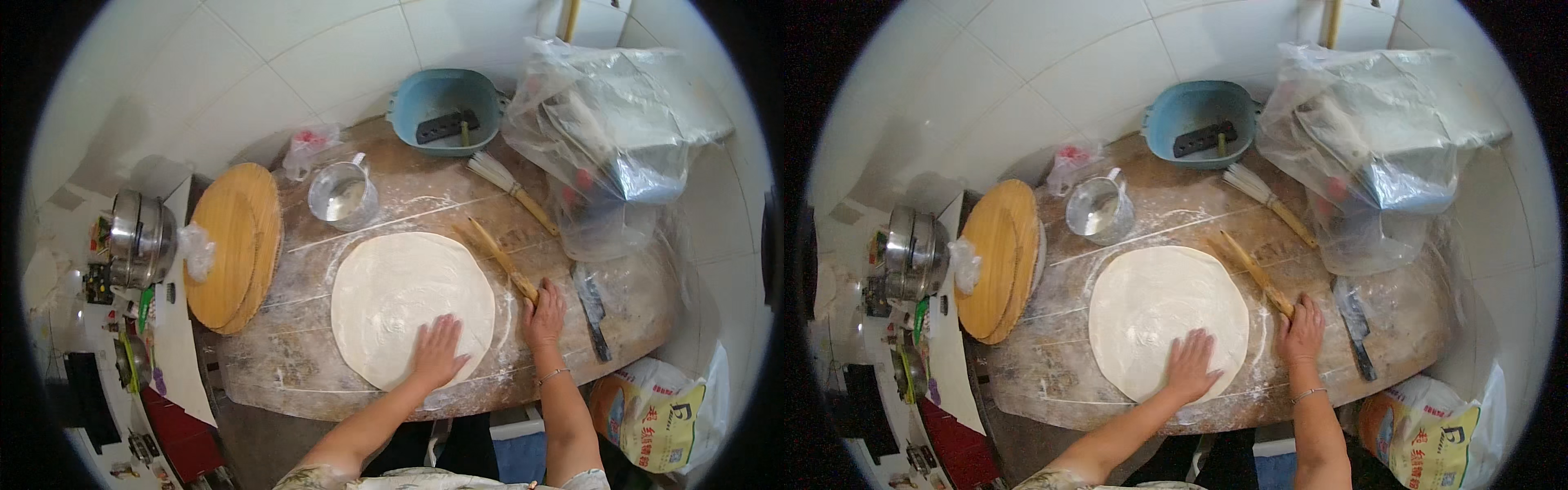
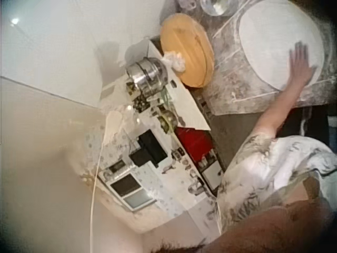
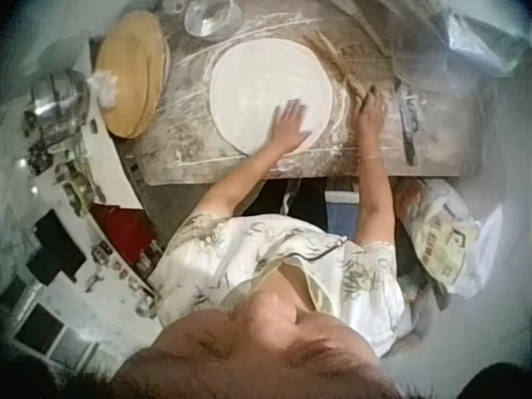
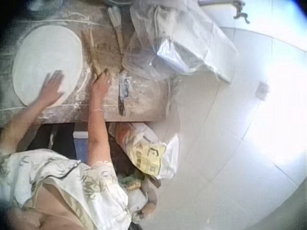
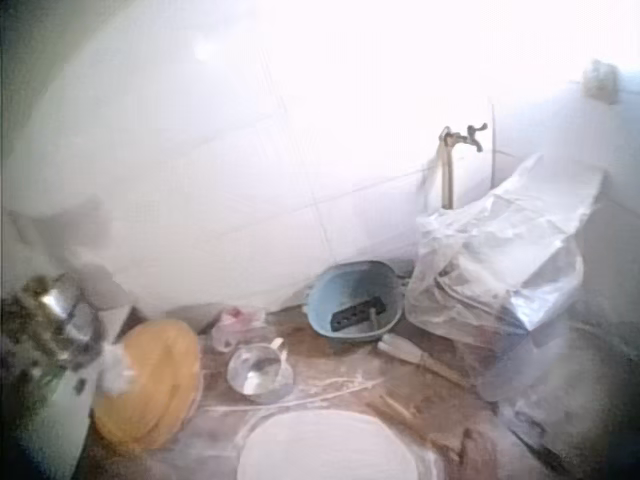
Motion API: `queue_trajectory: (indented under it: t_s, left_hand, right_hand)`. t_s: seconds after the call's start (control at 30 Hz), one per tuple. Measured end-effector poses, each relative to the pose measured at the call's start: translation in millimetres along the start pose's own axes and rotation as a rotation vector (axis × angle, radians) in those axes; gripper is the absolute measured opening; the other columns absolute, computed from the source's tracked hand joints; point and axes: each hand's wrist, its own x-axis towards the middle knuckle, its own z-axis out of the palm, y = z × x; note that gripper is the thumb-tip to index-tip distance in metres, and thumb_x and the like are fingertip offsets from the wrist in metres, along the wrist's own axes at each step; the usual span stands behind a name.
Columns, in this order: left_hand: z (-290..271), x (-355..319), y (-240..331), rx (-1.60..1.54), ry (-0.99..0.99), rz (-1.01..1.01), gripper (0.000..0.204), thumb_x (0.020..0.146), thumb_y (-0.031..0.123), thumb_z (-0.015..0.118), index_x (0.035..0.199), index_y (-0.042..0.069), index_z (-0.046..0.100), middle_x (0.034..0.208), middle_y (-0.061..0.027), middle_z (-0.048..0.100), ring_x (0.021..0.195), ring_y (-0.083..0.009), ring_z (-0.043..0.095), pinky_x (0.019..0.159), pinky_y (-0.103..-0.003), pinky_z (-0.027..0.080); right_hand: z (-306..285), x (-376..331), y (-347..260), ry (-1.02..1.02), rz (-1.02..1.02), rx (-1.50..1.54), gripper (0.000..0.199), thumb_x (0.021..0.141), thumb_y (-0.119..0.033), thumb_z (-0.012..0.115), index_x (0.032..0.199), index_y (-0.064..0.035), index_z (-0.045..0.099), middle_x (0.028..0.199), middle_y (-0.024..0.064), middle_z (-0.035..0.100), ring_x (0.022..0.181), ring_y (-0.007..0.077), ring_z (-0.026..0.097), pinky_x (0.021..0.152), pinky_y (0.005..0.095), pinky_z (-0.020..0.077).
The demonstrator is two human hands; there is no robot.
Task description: The person rolls out a piece of dough on a floured surface using a rolling pin, occasionally spreading a white substance on it and folding the dough before rolling it again.
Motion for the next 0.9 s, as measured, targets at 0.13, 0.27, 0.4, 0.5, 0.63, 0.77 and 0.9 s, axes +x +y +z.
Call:
queue_trajectory:
  t_s: [0.13,0.27,0.4,0.5,0.63,0.77,0.9]
  left_hand:
    - [-9,-53,-101,0.106,0.194,-0.331,0.094,0.087,0.054,0.057,0.151,-0.003,0.018,0.159,-0.0249,0.011,0.149,-0.0377,0.006,0.117,-0.058,-0.002]
    - [-46,-14,-145,0.08,0.366,-0.365,0.089,0.086,0.049,0.061,0.152,0.004,0.022,0.158,-0.0255,0.015,0.148,-0.0384,0.009,0.118,-0.055,0.005]
    - [-51,53,-72,0.014,0.259,-0.129,0.084,0.088,0.052,0.057,0.153,0.01,0.024,0.159,-0.0191,0.018,0.148,-0.0343,0.013,0.119,-0.052,0.009]
    - [-35,66,-31,0.026,0.15,0.089,0.085,0.09,0.056,0.051,0.153,0.007,0.022,0.159,-0.0177,0.018,0.149,-0.0328,0.012,0.119,-0.052,0.007]
    - [-65,107,-75,0.073,0.285,-0.115,0.088,0.09,0.059,0.049,0.154,0.004,0.019,0.161,-0.0164,0.014,0.149,-0.0305,0.011,0.119,-0.053,0.004]
    - [-87,111,-152,0.062,0.344,-0.315,0.085,0.092,0.055,0.05,0.152,0.001,0.023,0.158,-0.0199,0.022,0.148,-0.0335,0.014,0.119,-0.051,0.005]
    - [-64,23,-198,0.1,0.368,-0.265,0.08,0.093,0.045,0.052,0.15,-0.002,0.023,0.157,-0.021,0.021,0.147,-0.0358,0.015,0.119,-0.05,0.009]
  right_hand:
    - [6,-1,3,0.013,0.001,0.028,0.034,0.087,-0.016,0.062,0.114,-0.0014,0.05,0.137,0.0192,0.049,0.127,0.0399,0.044,0.108,0.0513,0.0308]
    - [3,1,-4,-0.008,-0.012,0.035,0.032,0.088,-0.018,0.062,0.114,-0.0025,0.051,0.136,0.0193,0.05,0.128,0.0406,0.043,0.108,0.0514,0.0312]
    - [6,-1,-1,0.017,-0.016,-0.003,0.03,0.089,-0.018,0.061,0.112,-0.0015,0.051,0.136,0.0196,0.05,0.127,0.0407,0.044,0.107,0.0514,0.0316]
    - [3,0,-2,-0.018,-0.013,0.005,0.029,0.091,-0.018,0.058,0.113,-0.0007,0.05,0.137,0.0196,0.049,0.128,0.0403,0.043,0.106,0.0511,0.0314]
    - [4,0,2,-0.017,-0.028,-0.008,0.027,0.093,-0.019,0.055,0.113,-0.0006,0.05,0.139,0.019,0.049,0.129,0.0393,0.043,0.104,0.0504,0.0314]
    - [3,-1,2,-0.012,-0.029,-0.021,0.026,0.094,-0.019,0.055,0.111,-0.0007,0.05,0.139,0.0192,0.049,0.127,0.0395,0.045,0.102,0.0513,0.0328]
    - [3,0,-4,0.016,-0.038,-0.01,0.027,0.092,-0.019,0.056,0.112,-0.0007,0.05,0.138,0.0192,0.05,0.127,0.0397,0.045,0.102,0.0511,0.0331]
